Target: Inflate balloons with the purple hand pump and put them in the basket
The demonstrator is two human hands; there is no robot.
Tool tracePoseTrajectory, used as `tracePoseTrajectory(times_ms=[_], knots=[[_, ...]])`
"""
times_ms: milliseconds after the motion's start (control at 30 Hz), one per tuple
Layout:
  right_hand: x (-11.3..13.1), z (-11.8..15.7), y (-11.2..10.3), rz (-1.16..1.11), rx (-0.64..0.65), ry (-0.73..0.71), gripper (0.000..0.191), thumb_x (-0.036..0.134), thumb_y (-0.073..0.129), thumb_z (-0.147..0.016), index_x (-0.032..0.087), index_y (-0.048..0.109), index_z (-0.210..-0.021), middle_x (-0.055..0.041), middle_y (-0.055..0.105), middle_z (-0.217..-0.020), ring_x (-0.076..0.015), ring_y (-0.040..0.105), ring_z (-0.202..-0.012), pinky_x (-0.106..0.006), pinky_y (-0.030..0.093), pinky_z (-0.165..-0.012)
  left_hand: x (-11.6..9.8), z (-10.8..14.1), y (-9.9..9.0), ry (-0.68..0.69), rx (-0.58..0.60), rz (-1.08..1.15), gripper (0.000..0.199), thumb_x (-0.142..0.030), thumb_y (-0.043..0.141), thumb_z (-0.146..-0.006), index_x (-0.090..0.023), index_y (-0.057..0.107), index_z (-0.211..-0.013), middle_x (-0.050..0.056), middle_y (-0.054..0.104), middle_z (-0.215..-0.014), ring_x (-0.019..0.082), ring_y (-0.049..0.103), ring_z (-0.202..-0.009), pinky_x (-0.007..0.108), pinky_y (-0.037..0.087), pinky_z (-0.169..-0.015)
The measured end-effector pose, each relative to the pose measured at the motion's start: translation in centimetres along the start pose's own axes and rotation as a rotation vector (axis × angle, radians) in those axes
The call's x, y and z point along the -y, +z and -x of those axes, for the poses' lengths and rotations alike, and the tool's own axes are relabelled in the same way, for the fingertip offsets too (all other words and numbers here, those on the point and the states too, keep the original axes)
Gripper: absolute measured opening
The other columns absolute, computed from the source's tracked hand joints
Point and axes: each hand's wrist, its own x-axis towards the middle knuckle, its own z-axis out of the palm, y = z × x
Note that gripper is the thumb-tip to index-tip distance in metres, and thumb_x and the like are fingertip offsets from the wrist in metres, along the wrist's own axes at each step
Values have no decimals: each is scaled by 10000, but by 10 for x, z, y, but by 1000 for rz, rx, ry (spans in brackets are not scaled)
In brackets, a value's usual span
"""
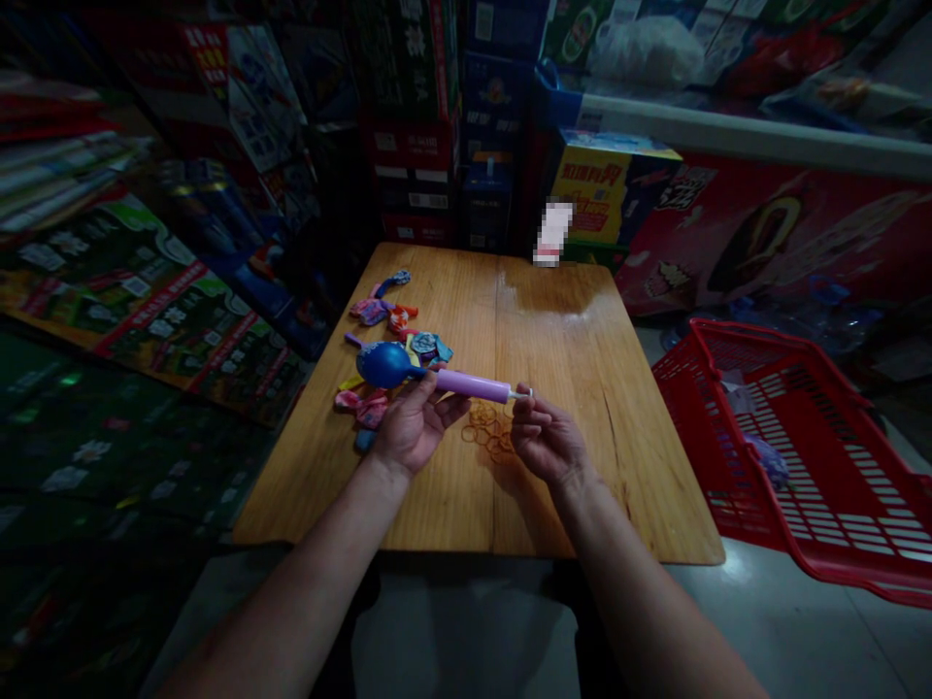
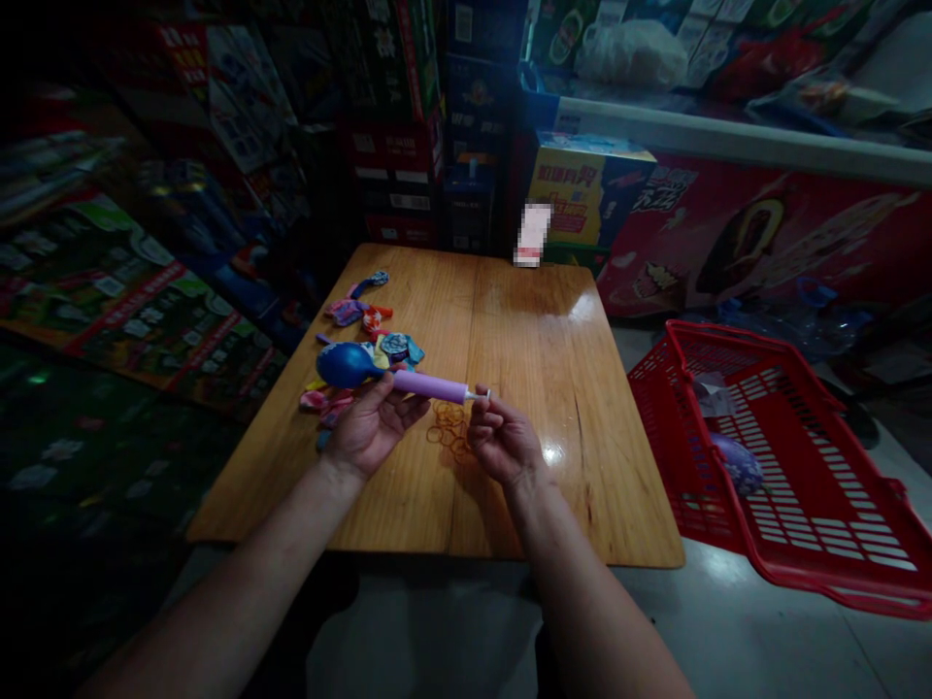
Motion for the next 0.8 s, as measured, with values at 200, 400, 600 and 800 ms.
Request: tracePoseTrajectory(times_ms=[200,400,600,800], knots=[[11,3,0,-40,72,-89,178,68,425,-974,137,585,-1010,50,619,-689,2,485,-423,-109,428,-443,-14,-4,-4,129,-20,10,283,-276,731,-835,-207,671,-1103,84,721,-1123,225,705,-968,396,590,-855],[-15,-9,-10,-33,35,-8,146,62,470,-959,131,581,-1025,38,627,-708,-1,484,-430,-115,417,-442,10,6,0,50,39,-58,310,-298,707,-861,-212,657,-1154,104,699,-1179,251,699,-999,408,589,-834],[3,-3,-5,-29,91,-41,151,104,437,-990,130,578,-1035,15,665,-753,-3,494,-459,-116,452,-471,4,-2,1,59,-2,-32,299,-279,733,-832,-189,673,-1111,98,720,-1107,223,714,-919,348,598,-781],[12,5,-4,-22,122,-64,207,50,416,-972,136,596,-1029,41,649,-709,7,478,-425,-108,418,-451,-9,-2,-4,109,1,-24,304,-292,716,-849,-209,662,-1136,95,711,-1156,215,713,-932,340,600,-776]])
